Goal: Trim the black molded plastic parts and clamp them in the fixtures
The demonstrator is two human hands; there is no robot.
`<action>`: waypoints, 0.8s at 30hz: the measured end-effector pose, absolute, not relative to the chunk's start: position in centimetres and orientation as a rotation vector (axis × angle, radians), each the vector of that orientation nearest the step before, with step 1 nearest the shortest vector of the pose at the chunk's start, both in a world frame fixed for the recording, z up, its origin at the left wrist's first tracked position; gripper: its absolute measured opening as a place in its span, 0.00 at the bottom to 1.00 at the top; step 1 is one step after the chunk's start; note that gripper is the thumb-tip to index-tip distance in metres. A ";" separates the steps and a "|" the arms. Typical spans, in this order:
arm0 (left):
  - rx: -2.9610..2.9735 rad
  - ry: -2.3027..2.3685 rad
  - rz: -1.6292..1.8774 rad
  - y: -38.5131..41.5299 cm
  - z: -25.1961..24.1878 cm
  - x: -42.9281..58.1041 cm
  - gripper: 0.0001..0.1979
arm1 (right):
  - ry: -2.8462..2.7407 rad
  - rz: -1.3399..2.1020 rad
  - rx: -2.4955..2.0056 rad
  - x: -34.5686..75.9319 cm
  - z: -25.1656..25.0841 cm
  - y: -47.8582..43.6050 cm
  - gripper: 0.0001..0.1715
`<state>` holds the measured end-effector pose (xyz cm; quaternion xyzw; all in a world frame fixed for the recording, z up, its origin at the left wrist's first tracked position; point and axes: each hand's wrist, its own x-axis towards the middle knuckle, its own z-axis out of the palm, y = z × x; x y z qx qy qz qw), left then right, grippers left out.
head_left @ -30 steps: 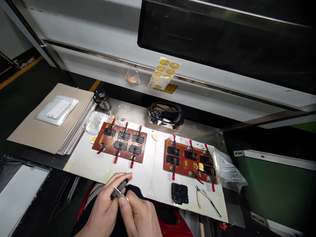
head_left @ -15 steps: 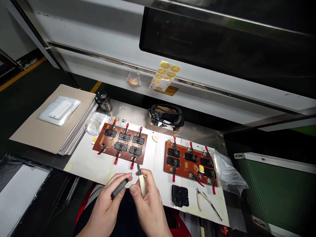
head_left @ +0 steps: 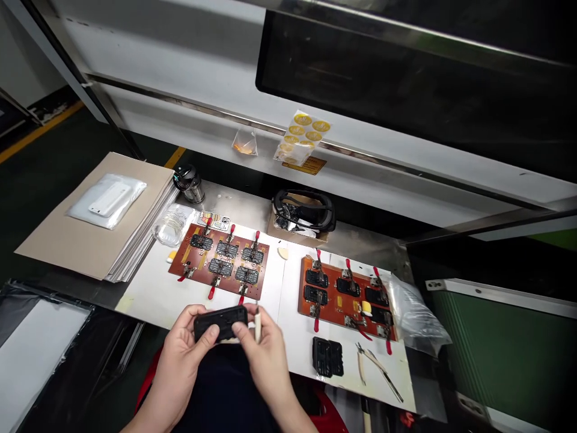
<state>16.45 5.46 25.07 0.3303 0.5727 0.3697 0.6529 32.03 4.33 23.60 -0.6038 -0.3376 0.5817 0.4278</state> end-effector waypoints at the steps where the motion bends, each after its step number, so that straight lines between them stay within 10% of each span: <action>1: 0.830 1.287 0.765 5.5 24.9 16.5 0.15 | -0.880 1.434 -1.551 32.2 24.0 4.5 0.19; 6: 1.147 1.120 0.487 5.7 24.6 16.6 0.12 | -1.422 1.454 -1.535 33.7 26.6 5.2 0.06; 24: 1.206 1.210 0.667 4.7 25.5 15.9 0.13 | -1.822 1.293 -1.727 28.9 27.7 0.9 0.22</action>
